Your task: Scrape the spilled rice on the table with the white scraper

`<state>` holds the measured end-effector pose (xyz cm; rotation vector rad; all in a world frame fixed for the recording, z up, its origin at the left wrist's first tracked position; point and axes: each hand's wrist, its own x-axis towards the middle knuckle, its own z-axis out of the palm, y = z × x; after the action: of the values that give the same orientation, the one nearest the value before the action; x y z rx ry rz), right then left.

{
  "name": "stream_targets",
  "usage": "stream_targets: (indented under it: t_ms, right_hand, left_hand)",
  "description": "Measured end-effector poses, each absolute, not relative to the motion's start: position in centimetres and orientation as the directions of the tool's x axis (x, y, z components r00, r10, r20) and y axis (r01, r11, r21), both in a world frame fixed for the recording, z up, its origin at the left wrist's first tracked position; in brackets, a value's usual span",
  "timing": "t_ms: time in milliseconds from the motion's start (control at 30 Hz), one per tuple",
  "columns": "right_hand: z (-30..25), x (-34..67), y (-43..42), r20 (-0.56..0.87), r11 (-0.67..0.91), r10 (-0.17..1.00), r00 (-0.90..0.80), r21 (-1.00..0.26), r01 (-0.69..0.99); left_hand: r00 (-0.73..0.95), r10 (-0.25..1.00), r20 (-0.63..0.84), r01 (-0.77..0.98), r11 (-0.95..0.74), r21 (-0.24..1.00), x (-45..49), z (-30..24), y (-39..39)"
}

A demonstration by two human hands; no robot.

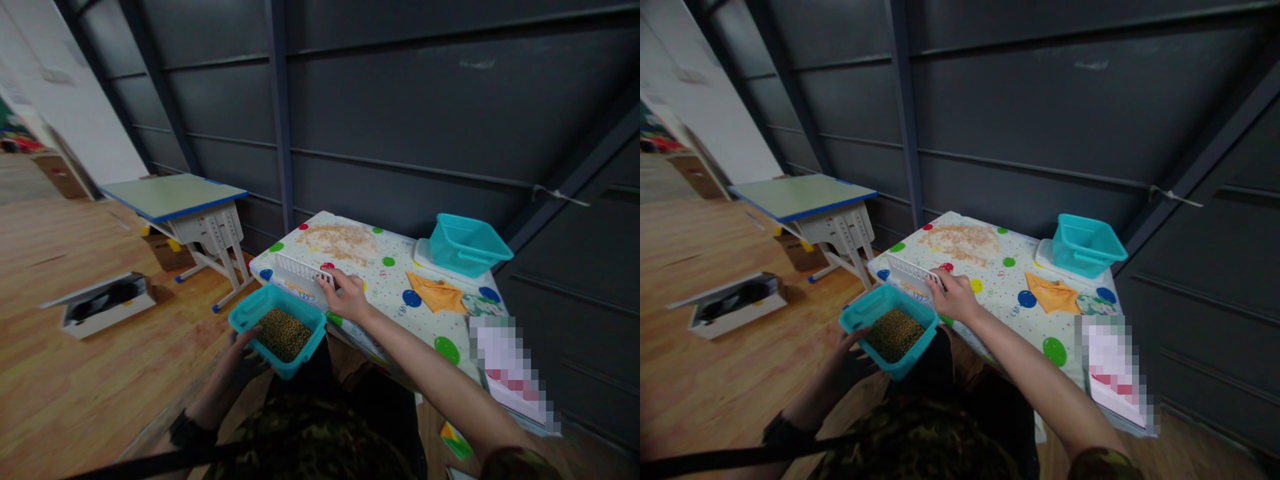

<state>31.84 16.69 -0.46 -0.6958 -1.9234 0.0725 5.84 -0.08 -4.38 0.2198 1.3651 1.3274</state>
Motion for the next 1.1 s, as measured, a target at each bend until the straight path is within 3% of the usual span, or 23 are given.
stream_targets:
  t_ms: [233, 467, 633, 933, 1100]
  right_hand:
    - [-0.6, 31.8, 16.6, 0.809, 0.824, 0.511, -0.290, -0.365, 0.434]
    - [-0.5, 31.6, 16.4, 0.855, 0.859, 0.445, -0.265, -0.324, 0.397]
    - [-0.3, 31.6, 16.2, 0.812, 0.818, 0.527, -0.250, -0.405, 0.409]
    - [2.8, 35.5, 21.7, 0.695, 0.586, 0.719, 0.026, -0.626, 0.514]
    - [2.7, 37.1, 23.4, 0.623, 0.503, 0.779, 0.069, -0.687, 0.524]
  left_hand:
    - [-0.355, 0.772, -0.528, -0.489, 0.328, 0.808, 6.4, -4.0, -0.2]
    - [-0.380, 0.761, -0.526, -0.471, 0.331, 0.818, 6.9, -3.3, -0.3]
    - [-0.382, 0.755, -0.532, -0.474, 0.334, 0.815, 6.8, -3.4, -0.3]
    - [-0.359, 0.756, -0.547, -0.496, 0.342, 0.798, 6.2, -4.6, -0.2]
    - [-0.353, 0.719, -0.599, -0.510, 0.389, 0.767, 5.8, -5.4, 0.2]
